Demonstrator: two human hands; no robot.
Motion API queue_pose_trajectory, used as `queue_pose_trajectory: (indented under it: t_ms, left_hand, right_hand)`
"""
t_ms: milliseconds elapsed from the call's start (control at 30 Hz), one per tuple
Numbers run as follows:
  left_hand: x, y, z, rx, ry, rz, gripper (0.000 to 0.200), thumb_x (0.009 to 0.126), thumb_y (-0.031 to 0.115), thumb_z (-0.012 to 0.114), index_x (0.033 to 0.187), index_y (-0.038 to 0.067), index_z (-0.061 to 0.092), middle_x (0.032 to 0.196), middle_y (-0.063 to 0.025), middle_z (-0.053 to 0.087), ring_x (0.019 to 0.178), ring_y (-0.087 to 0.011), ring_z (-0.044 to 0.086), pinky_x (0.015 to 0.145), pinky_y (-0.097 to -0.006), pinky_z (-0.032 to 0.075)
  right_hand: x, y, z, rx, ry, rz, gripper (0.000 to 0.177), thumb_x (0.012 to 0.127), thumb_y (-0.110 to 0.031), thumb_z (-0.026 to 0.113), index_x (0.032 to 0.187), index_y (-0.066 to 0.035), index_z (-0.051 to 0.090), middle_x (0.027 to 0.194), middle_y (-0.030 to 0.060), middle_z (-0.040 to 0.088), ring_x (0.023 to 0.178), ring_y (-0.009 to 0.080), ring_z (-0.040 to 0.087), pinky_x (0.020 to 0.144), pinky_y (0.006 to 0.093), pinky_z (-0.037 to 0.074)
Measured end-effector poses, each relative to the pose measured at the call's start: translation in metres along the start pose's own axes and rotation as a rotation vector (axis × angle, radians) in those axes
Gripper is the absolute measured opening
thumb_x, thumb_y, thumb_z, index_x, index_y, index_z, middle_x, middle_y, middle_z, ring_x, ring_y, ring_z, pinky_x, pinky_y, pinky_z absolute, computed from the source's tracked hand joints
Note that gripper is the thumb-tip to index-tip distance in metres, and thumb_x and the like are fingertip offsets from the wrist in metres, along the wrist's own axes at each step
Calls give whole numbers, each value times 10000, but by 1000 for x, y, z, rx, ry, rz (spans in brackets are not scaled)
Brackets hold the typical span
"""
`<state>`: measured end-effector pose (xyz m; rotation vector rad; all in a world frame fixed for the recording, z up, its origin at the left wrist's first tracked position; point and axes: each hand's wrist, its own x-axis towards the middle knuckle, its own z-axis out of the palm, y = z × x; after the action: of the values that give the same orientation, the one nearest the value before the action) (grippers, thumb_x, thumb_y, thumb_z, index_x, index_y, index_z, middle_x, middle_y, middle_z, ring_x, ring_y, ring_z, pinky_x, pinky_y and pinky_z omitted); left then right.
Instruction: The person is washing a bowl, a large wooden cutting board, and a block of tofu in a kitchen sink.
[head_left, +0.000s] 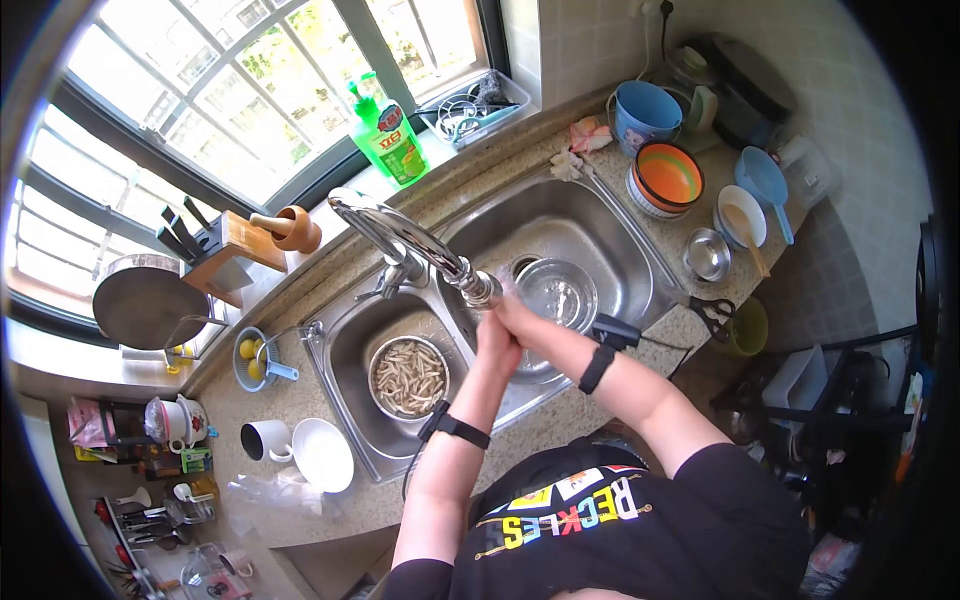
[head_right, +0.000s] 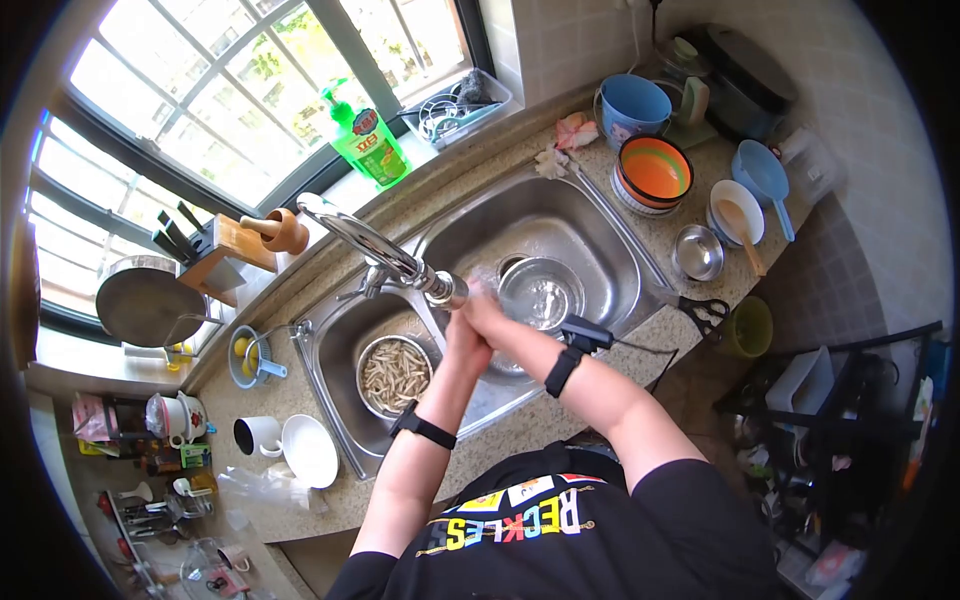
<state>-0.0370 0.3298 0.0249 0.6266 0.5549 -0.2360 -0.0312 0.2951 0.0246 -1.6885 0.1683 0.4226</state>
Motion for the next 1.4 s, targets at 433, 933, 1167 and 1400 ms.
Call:
queue_pose_trajectory:
  t_ms: [433,933,1167,1400]
  left_hand:
    - [15,-4,-14,-18,31,-51,323,905,342,502,1110,93,522,1048,-55,571,932,-187,560,805,-348,468]
    - [24,7,-49,46,-38,-170,299,914,185,444,1140,3,514,1132,-123,577,1037,-250,559,925,-403,434]
    - [17,2,-32,256,90,-39,183,844,76,586,1000,-21,577,957,-115,647,892,-243,630,862,-393,485]
    - [2,3,-46,148,138,-197,337,932,231,444,1203,32,423,1266,-173,451,1162,-356,448,942,-506,401]
  right_hand:
    - [30,24,-12,-410,154,-164,423,887,-235,338,1227,-26,476,1218,253,501,1165,390,448,1004,432,305]
    - [53,22,-55,262,-174,125,184,825,-219,640,858,-39,627,708,61,605,581,135,556,518,271,450]
    - [129,15,-120,-224,35,-148,470,727,-275,714,1116,-53,573,964,158,600,854,220,590,709,330,481]
    - [243,-8,-216,-831,722,-359,442,730,-187,664,1153,-117,559,1202,181,482,1064,376,502,907,439,416]
